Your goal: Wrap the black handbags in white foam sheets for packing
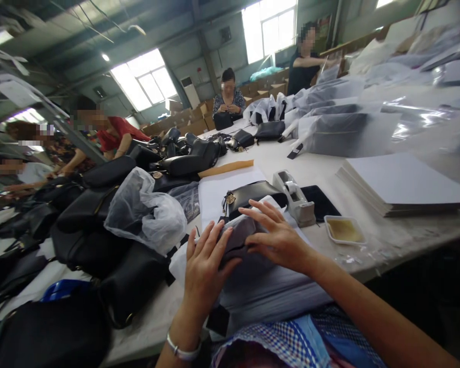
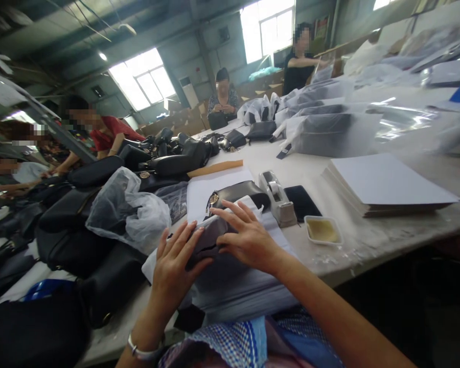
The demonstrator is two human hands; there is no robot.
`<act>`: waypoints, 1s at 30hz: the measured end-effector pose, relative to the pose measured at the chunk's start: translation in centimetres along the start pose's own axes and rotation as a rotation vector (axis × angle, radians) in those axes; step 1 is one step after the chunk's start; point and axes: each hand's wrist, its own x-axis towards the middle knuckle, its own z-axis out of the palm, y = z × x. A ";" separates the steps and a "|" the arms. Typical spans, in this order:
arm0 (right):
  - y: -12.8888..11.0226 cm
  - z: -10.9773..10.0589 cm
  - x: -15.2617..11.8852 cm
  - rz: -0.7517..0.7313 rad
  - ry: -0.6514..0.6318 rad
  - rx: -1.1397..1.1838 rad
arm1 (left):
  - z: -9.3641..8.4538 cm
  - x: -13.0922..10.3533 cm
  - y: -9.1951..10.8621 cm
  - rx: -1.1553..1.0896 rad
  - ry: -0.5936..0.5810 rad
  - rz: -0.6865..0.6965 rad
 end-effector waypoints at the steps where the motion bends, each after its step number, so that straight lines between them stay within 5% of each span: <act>1: 0.0 0.0 0.0 0.003 -0.004 0.001 | 0.0 0.0 0.2 -0.006 0.014 -0.007; 13: -0.1 0.6 0.0 0.032 0.108 0.073 | 0.3 0.4 1.9 -0.076 0.134 -0.122; 30: 1.3 -0.7 -1.3 0.106 0.184 0.059 | 0.4 0.6 1.7 -0.080 0.126 -0.124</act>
